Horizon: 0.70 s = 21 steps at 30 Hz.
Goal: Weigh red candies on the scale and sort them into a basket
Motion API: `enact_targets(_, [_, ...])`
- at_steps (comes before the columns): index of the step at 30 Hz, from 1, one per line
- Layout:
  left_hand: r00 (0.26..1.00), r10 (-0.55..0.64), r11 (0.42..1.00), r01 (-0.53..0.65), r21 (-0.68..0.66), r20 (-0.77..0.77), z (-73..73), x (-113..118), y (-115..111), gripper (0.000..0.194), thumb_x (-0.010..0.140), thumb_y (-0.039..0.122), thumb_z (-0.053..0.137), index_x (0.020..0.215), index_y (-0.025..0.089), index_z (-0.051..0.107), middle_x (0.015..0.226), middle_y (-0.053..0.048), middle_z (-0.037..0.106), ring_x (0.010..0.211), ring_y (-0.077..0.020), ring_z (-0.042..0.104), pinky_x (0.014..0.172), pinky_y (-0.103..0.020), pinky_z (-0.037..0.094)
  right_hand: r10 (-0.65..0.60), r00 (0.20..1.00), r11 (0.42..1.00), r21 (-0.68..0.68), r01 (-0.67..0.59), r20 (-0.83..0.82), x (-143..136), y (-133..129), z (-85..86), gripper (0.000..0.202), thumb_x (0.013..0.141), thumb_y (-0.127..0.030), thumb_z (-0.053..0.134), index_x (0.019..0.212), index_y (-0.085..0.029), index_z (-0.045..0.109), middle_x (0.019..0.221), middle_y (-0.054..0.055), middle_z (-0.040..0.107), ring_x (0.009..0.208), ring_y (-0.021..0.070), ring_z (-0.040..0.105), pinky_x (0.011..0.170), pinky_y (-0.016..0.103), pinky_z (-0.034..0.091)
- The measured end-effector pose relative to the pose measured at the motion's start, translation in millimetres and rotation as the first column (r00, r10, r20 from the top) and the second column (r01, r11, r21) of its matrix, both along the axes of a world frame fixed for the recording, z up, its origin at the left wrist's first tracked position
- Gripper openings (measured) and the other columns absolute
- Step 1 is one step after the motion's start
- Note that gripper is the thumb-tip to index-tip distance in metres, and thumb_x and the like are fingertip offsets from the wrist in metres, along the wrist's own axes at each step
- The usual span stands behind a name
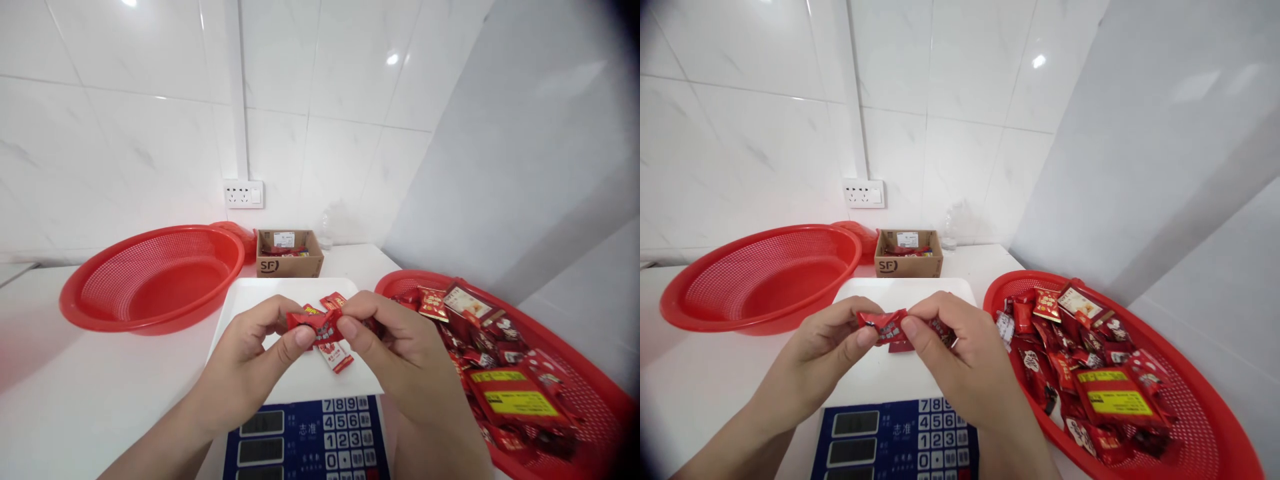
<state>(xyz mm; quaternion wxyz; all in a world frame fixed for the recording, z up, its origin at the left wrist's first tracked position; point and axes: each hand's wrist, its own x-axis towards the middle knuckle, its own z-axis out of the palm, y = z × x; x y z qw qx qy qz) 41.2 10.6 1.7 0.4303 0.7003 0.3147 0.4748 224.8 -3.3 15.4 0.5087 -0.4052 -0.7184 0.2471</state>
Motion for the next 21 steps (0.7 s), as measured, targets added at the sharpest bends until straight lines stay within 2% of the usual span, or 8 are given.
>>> enact_targets(4, [0.999, 0.036, 0.996, -0.036, 0.077, 0.008, -3.1, -3, -1, 0.022, 0.096, 0.034, 0.057, 0.079, 0.021, 0.064, 0.073, 0.003, 0.062, 0.068, -0.0111, 0.054, 0.063, -0.021, 0.042, -0.028, 1.0, 0.999, 0.021, 0.028, -0.015, -1, -2, -0.5, 0.016, 0.087, -0.02, 0.058, 0.072, -0.022, 0.063, 0.063, -0.004, 0.061, 0.055, 0.0105, 0.052, 0.048, 0.022, 0.038])
enact_targets(8, [0.998, 0.044, 0.988, -0.049, 0.145, 0.037, -3.5, -4, -4, 0.023, 0.096, 0.032, 0.056, 0.077, 0.021, 0.065, 0.073, 0.002, 0.062, 0.067, -0.0122, 0.052, 0.062, -0.023, 0.041, -0.052, 0.993, 0.998, 0.026, 0.055, -0.103, -4, -5, -1.3, 0.018, 0.084, -0.019, 0.059, 0.066, -0.021, 0.06, 0.059, -0.004, 0.058, 0.051, 0.01, 0.047, 0.047, 0.023, 0.035])
enact_targets(16, [0.989, 0.0, 1.0, -0.005, 0.028, 0.15, -11.5, -3, -4, 0.03, 0.095, 0.041, 0.057, 0.076, 0.019, 0.066, 0.073, -0.002, 0.061, 0.069, -0.0156, 0.053, 0.063, -0.027, 0.044, -0.064, 0.98, 0.998, -0.015, 0.062, -0.187, -10, -9, -1.2, 0.019, 0.082, -0.019, 0.059, 0.063, -0.022, 0.059, 0.058, -0.005, 0.052, 0.052, 0.0103, 0.042, 0.047, 0.025, 0.032])
enact_targets(21, [0.995, -0.013, 0.998, 0.007, 0.062, 0.101, -8.4, -3, -5, 0.026, 0.096, 0.038, 0.057, 0.079, 0.021, 0.068, 0.075, 0.0, 0.062, 0.07, -0.0133, 0.053, 0.064, -0.024, 0.043, -0.022, 0.987, 1.0, -0.015, 0.02, -0.161, -5, -8, -2.3, 0.017, 0.084, -0.02, 0.061, 0.067, -0.022, 0.061, 0.06, -0.005, 0.054, 0.053, 0.0101, 0.045, 0.048, 0.024, 0.035])
